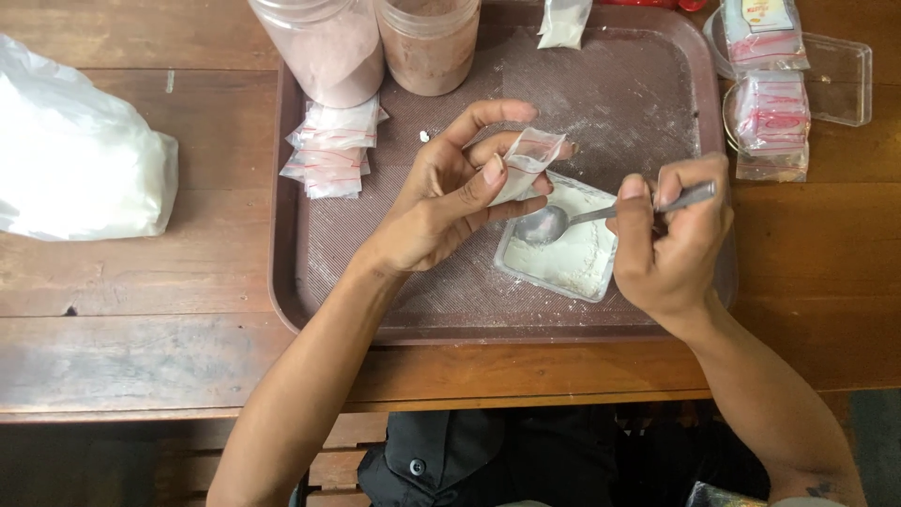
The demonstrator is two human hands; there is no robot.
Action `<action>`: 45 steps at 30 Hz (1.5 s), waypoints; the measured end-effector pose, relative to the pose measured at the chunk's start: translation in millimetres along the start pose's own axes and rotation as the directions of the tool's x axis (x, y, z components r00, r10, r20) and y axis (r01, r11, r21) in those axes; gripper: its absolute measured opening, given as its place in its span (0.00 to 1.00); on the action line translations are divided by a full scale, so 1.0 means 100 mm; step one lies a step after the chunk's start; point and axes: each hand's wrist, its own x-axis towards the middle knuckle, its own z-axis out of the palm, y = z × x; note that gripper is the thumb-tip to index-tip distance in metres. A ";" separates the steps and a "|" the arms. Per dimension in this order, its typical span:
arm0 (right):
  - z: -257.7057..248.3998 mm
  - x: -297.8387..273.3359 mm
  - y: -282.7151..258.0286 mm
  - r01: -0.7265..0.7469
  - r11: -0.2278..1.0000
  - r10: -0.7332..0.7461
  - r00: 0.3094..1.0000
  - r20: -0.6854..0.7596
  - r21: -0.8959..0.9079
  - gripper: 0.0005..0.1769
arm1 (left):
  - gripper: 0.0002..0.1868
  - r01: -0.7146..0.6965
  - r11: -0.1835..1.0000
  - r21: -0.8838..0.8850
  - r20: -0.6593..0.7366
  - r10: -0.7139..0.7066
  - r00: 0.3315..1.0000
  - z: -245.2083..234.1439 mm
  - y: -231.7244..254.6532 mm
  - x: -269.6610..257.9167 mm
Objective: Portioning white powder from a container into small plastic bags using a spoon on a tray.
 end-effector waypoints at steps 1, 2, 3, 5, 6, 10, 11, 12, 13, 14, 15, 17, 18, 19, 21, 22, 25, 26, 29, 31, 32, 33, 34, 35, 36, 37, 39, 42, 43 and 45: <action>0.01 0.03 0.00 -0.040 0.999 0.040 0.999 -0.002 0.011 0.11 | 0.24 -0.004 1.000 0.003 0.005 0.004 1.000 0.01 0.00 0.00; 0.01 0.06 -0.01 -0.080 0.997 0.080 0.997 -0.005 0.022 0.12 | 0.25 -0.007 1.000 0.006 0.010 0.007 1.000 0.01 0.01 0.00; 0.01 0.09 -0.02 -0.080 0.997 0.080 0.997 -0.009 0.022 0.12 | 0.25 -0.005 1.000 0.008 0.013 0.005 1.000 0.01 0.01 0.00; 0.01 0.14 -0.03 -0.259 0.939 0.249 0.966 0.074 0.224 0.09 | 0.24 -0.007 1.000 0.008 0.011 0.007 1.000 0.01 0.01 0.00; 0.02 0.14 -0.01 -0.260 0.939 0.251 0.965 0.071 0.223 0.09 | 0.24 -0.004 1.000 0.008 0.014 0.004 1.000 0.01 0.02 0.00; 0.05 0.17 0.05 -0.408 0.798 0.404 0.908 0.110 0.443 0.09 | 0.25 -0.026 1.000 0.008 0.010 0.026 1.000 0.00 0.02 0.01; 0.05 0.18 0.05 -0.414 0.774 0.414 0.904 0.112 0.479 0.09 | 0.25 -0.030 1.000 0.006 0.011 0.030 0.999 -0.01 0.02 0.00; 0.05 0.18 0.06 -0.413 0.775 0.412 0.904 0.112 0.479 0.09 | 0.25 -0.031 1.000 0.007 0.012 0.031 0.999 -0.01 0.02 0.00; 0.04 0.18 0.07 -0.386 0.783 0.393 0.915 0.093 0.488 0.09 | 0.25 -0.031 1.000 -0.002 0.011 0.031 0.999 -0.01 0.02 0.00; 0.04 0.19 0.08 -0.359 0.790 0.373 0.925 0.074 0.497 0.10 | 0.25 -0.033 0.999 -0.009 0.011 0.033 0.999 -0.01 0.02 0.01; 0.03 0.19 0.11 -0.357 0.790 0.372 0.925 0.074 0.498 0.10 | 0.25 -0.034 0.999 -0.008 0.012 0.034 0.999 -0.02 0.03 0.01; 0.02 0.18 0.17 -0.275 0.794 0.310 0.950 0.026 0.542 0.09 | 0.25 -0.050 0.999 0.013 0.018 0.050 0.999 -0.03 0.05 0.01; 0.00 0.17 0.22 -0.273 0.794 0.310 0.951 0.026 0.542 0.09 | 0.25 -0.051 0.999 0.014 0.019 0.050 0.999 -0.04 0.06 0.01; -0.02 0.15 0.28 -0.253 0.796 0.313 0.950 -0.016 0.549 0.10 | 0.23 -0.087 0.995 0.041 0.020 0.087 0.996 -0.05 0.07 0.02; -0.06 0.14 0.35 -0.231 0.798 0.314 0.948 -0.057 0.556 0.11 | 0.21 -0.125 0.990 0.069 0.022 0.124 0.992 -0.08 0.09 0.03; -0.09 0.15 0.37 -0.217 0.792 0.324 0.942 -0.091 0.571 0.11 | 0.20 -0.140 0.964 0.226 0.022 0.139 0.990 -0.09 0.09 0.03; -0.16 0.21 0.32 -0.202 0.765 0.351 0.927 -0.134 0.612 0.11 | 0.19 -0.104 0.794 0.599 0.012 0.122 0.993 0.04 0.21 0.04; -0.19 0.25 0.29 -0.201 0.744 0.370 0.918 -0.143 0.637 0.12 | 0.20 -0.052 0.623 0.780 -0.008 0.092 0.996 0.11 0.26 0.05; -0.22 0.30 0.20 -0.287 0.708 0.505 0.845 -0.177 0.646 0.11 | 0.22 -0.142 0.259 0.955 0.112 0.128 0.985 0.05 0.11 0.07; -0.23 0.32 0.18 -0.300 0.703 0.528 0.828 -0.190 0.645 0.12 | 0.22 -0.169 0.157 0.973 0.150 0.128 0.980 -0.01 0.06 0.08; -0.23 0.33 0.17 -0.309 0.700 0.546 0.813 -0.204 0.644 0.12 | 0.23 -0.197 0.051 0.979 0.189 0.128 0.974 -0.05 0.04 0.09; -0.23 0.33 0.18 -0.309 0.699 0.546 0.813 -0.203 0.645 0.12 | 0.23 -0.196 0.050 0.979 0.188 0.128 0.974 -0.05 0.04 0.08; -0.22 0.33 0.19 -0.315 0.681 0.554 0.812 -0.184 0.661 0.13 | 0.22 -0.185 0.017 0.983 0.183 0.092 0.979 -0.05 0.04 0.07; -0.22 0.32 0.20 -0.320 0.663 0.560 0.812 -0.165 0.677 0.13 | 0.21 -0.176 -0.017 0.984 0.176 0.058 0.983 -0.05 0.04 0.06; -0.21 0.31 0.21 -0.320 0.663 0.561 0.811 -0.166 0.677 0.13 | 0.21 -0.177 -0.017 0.984 0.178 0.057 0.982 -0.04 0.02 0.05; -0.20 0.30 0.22 -0.306 0.674 0.530 0.834 -0.152 0.672 0.13 | 0.21 -0.185 -0.068 0.980 0.190 0.071 0.979 -0.03 0.00 0.05; -0.18 0.29 0.23 -0.291 0.686 0.498 0.856 -0.140 0.667 0.12 | 0.22 -0.195 -0.119 0.974 0.205 0.085 0.975 -0.02 -0.04 0.06; -0.14 0.25 0.20 -0.289 0.737 0.438 0.892 -0.107 0.611 0.12 | 0.22 -0.216 -0.303 0.928 0.249 0.074 0.966 0.00 -0.08 0.05; -0.13 0.23 0.17 -0.260 0.778 0.386 0.916 -0.109 0.571 0.10 | 0.22 -0.218 -0.374 0.901 0.262 0.071 0.962 0.00 -0.09 0.04; -0.11 0.18 0.18 -0.229 0.816 0.332 0.938 -0.106 0.531 0.09 | 0.22 -0.216 -0.444 0.870 0.274 0.069 0.959 0.01 -0.11 0.04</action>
